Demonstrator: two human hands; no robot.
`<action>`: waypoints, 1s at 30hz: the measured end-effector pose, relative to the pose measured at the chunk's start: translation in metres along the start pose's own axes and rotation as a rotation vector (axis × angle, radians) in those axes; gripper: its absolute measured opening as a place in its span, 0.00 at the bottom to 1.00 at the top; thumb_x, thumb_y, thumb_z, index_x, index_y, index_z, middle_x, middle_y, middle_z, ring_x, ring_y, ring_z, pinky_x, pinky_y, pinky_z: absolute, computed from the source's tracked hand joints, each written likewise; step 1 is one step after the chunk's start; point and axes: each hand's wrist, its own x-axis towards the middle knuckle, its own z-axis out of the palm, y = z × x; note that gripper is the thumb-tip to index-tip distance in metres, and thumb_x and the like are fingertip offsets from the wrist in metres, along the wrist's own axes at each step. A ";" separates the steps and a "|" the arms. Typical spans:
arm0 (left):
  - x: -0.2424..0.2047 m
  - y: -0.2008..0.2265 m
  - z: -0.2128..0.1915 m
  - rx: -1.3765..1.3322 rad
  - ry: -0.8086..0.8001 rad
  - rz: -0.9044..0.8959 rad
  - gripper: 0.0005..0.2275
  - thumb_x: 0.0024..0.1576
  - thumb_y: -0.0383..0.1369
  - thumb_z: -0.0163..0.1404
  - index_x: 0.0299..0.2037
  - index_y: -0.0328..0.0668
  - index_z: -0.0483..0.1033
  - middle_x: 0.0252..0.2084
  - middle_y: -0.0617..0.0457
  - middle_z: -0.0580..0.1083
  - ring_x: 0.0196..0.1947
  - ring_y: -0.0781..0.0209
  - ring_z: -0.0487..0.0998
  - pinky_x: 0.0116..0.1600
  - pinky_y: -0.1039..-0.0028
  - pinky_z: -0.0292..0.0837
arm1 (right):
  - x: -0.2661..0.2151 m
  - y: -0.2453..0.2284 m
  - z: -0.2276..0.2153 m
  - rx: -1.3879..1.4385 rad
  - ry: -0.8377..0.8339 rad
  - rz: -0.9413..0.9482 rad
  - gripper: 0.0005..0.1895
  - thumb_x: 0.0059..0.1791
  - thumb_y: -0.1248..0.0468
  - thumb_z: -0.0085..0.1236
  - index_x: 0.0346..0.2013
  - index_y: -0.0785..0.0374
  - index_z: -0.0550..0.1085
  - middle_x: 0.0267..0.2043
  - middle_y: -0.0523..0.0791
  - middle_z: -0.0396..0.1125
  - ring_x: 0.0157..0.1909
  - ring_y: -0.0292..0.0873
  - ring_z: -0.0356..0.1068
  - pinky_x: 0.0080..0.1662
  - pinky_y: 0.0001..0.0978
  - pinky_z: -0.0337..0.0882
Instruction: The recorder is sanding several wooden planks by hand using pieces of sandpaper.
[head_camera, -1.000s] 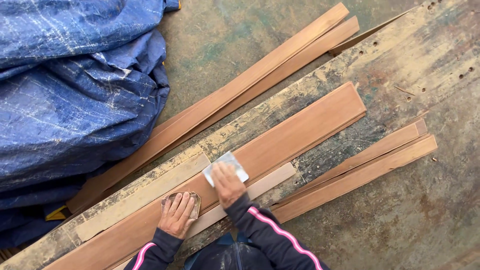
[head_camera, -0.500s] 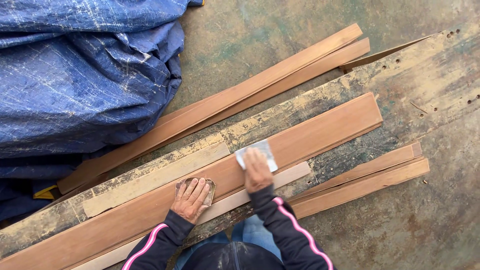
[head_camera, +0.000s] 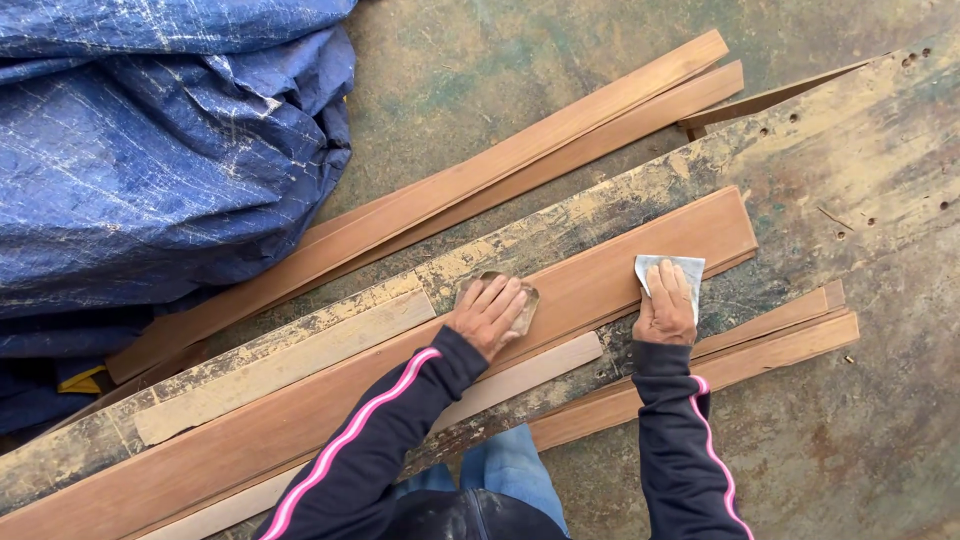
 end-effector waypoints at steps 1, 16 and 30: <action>-0.012 -0.002 -0.012 0.020 -0.022 0.009 0.32 0.50 0.40 0.59 0.65 0.36 0.69 0.69 0.45 0.67 0.71 0.46 0.64 0.72 0.51 0.56 | 0.001 -0.001 0.000 -0.014 0.008 -0.003 0.15 0.52 0.71 0.58 0.54 0.67 0.77 0.62 0.55 0.70 0.65 0.60 0.68 0.66 0.48 0.67; 0.099 0.048 0.072 -0.059 0.084 0.020 0.28 0.56 0.40 0.57 0.65 0.33 0.69 0.70 0.41 0.66 0.71 0.45 0.65 0.73 0.53 0.57 | 0.002 0.008 -0.002 -0.016 -0.052 -0.020 0.18 0.51 0.72 0.56 0.56 0.67 0.76 0.63 0.55 0.69 0.66 0.59 0.67 0.66 0.48 0.67; -0.074 0.036 -0.005 0.169 0.115 -0.335 0.29 0.50 0.35 0.60 0.64 0.32 0.70 0.69 0.38 0.67 0.71 0.41 0.65 0.73 0.54 0.59 | 0.000 0.001 0.000 0.003 -0.011 -0.012 0.15 0.54 0.73 0.57 0.57 0.68 0.77 0.65 0.56 0.69 0.68 0.60 0.67 0.69 0.47 0.67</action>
